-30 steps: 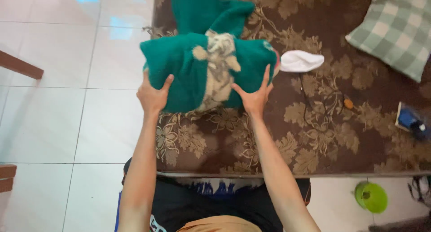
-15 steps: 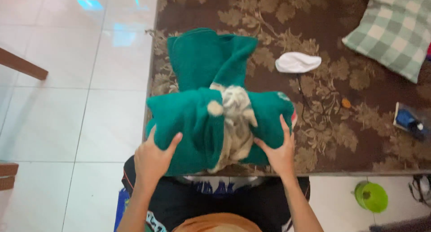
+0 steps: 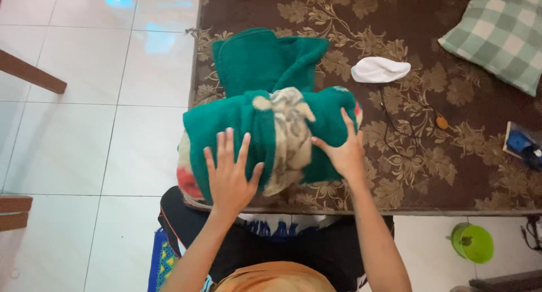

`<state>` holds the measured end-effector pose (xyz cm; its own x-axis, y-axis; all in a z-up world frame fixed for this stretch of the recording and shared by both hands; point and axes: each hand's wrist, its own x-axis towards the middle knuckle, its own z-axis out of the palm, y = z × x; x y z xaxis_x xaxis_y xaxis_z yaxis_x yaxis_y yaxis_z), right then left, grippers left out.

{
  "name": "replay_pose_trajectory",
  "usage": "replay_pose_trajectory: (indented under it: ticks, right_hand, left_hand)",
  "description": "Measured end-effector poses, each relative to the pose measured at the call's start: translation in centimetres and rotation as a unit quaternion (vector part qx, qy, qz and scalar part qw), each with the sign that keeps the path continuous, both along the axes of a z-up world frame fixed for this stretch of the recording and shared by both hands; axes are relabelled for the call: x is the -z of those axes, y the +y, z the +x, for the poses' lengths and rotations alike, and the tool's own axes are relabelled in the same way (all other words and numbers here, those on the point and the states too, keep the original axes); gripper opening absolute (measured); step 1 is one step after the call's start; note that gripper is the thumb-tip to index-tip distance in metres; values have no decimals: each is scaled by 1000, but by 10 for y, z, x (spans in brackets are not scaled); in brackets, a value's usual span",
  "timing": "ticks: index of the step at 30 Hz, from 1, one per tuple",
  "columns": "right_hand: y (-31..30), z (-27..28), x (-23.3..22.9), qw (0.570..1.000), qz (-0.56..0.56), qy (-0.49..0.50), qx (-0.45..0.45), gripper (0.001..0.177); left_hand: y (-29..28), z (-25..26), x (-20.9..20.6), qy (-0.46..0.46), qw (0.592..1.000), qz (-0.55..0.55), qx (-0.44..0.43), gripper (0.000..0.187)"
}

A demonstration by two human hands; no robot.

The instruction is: The person folds a green patterned blanket on top of a mattress.

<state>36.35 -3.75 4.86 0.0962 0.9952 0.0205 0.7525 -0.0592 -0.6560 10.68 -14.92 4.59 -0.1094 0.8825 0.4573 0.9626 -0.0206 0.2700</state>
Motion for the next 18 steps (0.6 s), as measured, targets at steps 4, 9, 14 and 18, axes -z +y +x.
replay_pose_trajectory:
  ticks: [4, 9, 14, 18]
  right_hand:
    - [13, 7, -15, 990, -105, -93, 14, 112]
    - [0, 3, -6, 941, 210, -266, -12, 113]
    - [-10, -46, 5, 939, 242, -77, -231, 84]
    - [27, -72, -3, 932, 240, -166, -214, 86]
  left_hand:
    - [34, 0, 4, 0, 999, 29, 39, 64]
    - [71, -22, 2, -2, 998, 31, 46, 59]
    - [96, -64, 19, -37, 999, -6, 35, 55]
    - [111, -70, 13, -100, 994, -10, 52, 52]
